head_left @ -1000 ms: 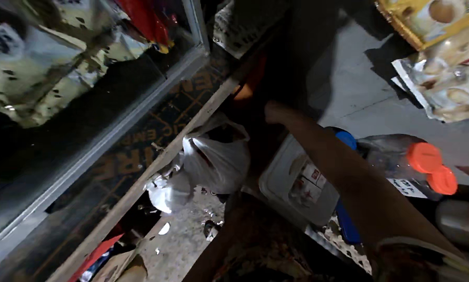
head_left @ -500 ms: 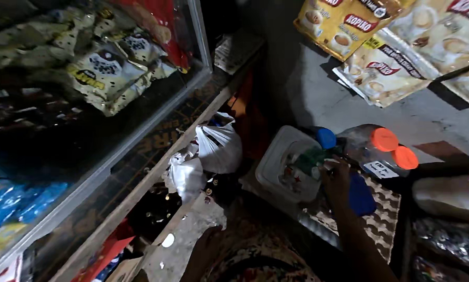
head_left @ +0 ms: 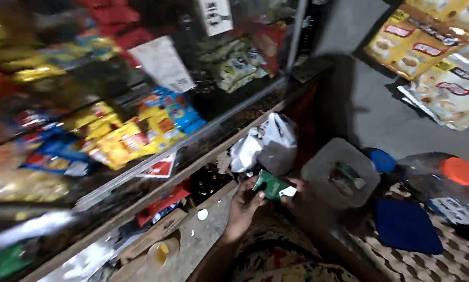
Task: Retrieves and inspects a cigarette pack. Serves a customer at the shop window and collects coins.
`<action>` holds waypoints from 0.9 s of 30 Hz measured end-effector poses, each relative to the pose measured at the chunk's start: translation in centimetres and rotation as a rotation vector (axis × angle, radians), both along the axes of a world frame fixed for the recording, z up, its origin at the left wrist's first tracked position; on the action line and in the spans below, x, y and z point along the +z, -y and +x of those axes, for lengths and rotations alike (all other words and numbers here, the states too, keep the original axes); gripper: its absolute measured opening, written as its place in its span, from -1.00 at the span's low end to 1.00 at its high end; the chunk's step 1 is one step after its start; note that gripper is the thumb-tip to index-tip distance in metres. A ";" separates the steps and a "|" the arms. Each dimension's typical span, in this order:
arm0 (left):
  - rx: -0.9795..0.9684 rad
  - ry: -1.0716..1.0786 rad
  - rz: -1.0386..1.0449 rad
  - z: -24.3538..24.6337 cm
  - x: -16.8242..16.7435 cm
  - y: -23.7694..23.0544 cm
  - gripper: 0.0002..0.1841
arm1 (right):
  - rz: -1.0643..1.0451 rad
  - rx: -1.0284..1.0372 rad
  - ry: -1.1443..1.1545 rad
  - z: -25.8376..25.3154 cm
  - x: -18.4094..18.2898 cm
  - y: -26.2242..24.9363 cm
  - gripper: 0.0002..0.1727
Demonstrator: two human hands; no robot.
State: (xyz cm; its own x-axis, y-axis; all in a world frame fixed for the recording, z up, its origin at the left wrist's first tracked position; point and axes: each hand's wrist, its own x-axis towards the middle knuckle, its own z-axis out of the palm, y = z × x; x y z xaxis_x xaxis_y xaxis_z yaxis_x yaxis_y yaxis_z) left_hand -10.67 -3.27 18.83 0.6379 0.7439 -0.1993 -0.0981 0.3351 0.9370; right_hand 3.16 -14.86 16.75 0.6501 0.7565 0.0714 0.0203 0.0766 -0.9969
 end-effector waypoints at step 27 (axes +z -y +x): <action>0.911 0.102 -0.172 -16.4 -0.6 1.5 -0.80 | 0.137 0.714 0.556 -11.4 -0.7 -9.2 -0.37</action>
